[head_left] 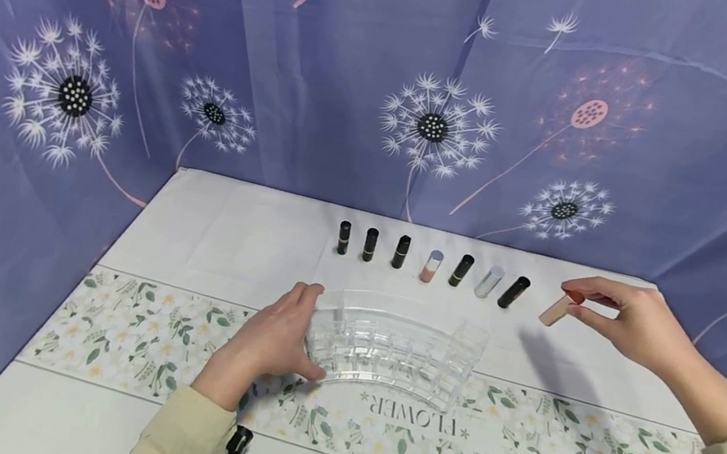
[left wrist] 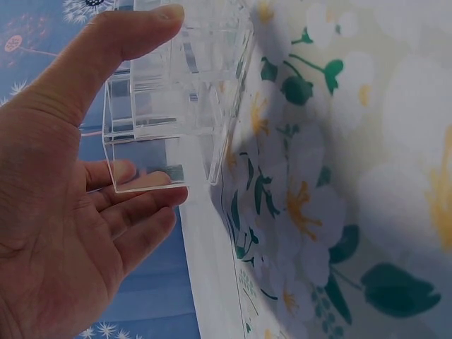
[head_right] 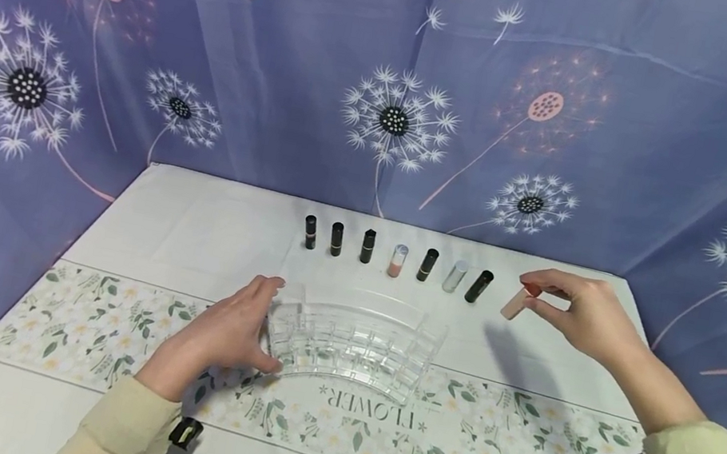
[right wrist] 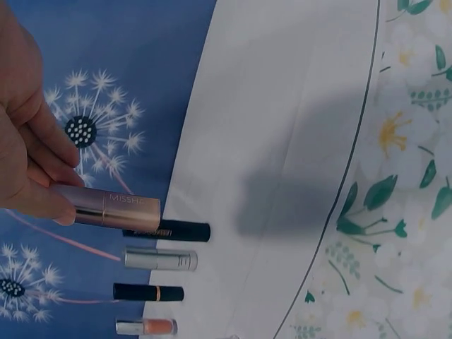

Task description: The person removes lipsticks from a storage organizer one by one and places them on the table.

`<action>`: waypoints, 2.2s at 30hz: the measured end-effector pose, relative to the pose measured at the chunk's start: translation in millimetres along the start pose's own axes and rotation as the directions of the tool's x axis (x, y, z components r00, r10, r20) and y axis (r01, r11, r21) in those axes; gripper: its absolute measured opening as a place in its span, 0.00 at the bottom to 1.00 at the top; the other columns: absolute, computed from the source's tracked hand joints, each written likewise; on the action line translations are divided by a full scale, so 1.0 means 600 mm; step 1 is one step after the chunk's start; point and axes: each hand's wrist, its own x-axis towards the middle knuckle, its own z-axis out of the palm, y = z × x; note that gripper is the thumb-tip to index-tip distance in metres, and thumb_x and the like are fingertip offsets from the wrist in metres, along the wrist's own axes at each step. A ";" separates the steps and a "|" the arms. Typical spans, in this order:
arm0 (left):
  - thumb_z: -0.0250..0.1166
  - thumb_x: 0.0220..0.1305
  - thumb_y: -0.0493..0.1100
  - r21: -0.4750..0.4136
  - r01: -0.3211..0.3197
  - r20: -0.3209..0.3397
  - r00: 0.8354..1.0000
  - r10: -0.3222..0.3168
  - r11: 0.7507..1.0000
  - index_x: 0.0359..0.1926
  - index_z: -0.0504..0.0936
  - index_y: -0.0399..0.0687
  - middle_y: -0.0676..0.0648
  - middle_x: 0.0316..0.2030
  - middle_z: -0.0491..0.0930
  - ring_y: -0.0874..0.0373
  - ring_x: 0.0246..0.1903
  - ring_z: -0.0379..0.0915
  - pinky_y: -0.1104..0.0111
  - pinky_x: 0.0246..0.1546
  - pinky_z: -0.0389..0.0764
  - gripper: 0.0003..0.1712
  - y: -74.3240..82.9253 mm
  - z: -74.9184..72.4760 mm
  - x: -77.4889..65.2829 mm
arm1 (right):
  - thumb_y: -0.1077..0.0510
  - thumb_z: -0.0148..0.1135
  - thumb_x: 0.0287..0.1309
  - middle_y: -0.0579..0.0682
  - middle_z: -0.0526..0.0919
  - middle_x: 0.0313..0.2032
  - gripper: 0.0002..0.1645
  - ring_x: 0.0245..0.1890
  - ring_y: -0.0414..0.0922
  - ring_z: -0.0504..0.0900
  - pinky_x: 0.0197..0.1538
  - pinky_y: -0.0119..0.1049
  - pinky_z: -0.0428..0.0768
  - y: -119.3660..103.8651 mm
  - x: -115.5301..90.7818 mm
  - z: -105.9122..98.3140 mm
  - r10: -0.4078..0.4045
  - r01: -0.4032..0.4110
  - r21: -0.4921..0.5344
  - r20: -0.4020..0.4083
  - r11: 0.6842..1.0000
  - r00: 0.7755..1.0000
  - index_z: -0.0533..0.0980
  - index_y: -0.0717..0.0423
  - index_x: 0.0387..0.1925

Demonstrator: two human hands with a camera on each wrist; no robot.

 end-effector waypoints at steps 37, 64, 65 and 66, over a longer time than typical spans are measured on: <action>0.91 0.41 0.55 0.003 0.009 0.010 1.000 -0.009 1.000 0.81 0.56 0.39 0.38 0.71 0.68 0.42 0.68 0.71 0.49 0.65 0.80 0.74 0.000 -0.002 0.001 | 0.70 0.78 0.56 0.53 0.92 0.44 0.22 0.44 0.20 0.80 0.49 0.09 0.73 0.081 0.012 0.066 0.080 -0.081 -0.034 -0.010 0.996 0.997 0.88 0.55 0.53; 0.91 0.42 0.55 0.007 0.008 0.011 1.000 -0.008 1.000 0.82 0.55 0.39 0.38 0.72 0.67 0.42 0.69 0.70 0.49 0.65 0.80 0.74 -0.001 -0.001 0.000 | 0.70 0.75 0.61 0.58 0.91 0.46 0.20 0.46 0.62 0.89 0.49 0.07 0.70 0.083 0.014 0.090 0.122 -0.124 0.017 0.075 0.992 0.990 0.85 0.62 0.56; 0.91 0.42 0.55 0.006 0.009 0.011 1.000 -0.009 1.000 0.82 0.55 0.39 0.38 0.72 0.67 0.42 0.69 0.70 0.49 0.65 0.80 0.74 -0.001 -0.001 0.000 | 0.70 0.75 0.61 0.58 0.91 0.46 0.21 0.46 0.62 0.89 0.49 0.06 0.70 0.083 0.014 0.090 0.120 -0.122 0.016 0.073 0.992 0.990 0.85 0.62 0.56; 0.91 0.42 0.55 0.006 0.009 0.009 1.000 -0.009 1.000 0.82 0.55 0.39 0.38 0.72 0.67 0.42 0.69 0.70 0.49 0.65 0.80 0.74 -0.001 -0.001 0.000 | 0.70 0.75 0.61 0.58 0.91 0.46 0.21 0.46 0.62 0.89 0.50 0.06 0.69 0.083 0.015 0.090 0.119 -0.120 0.015 0.070 0.993 0.990 0.85 0.62 0.56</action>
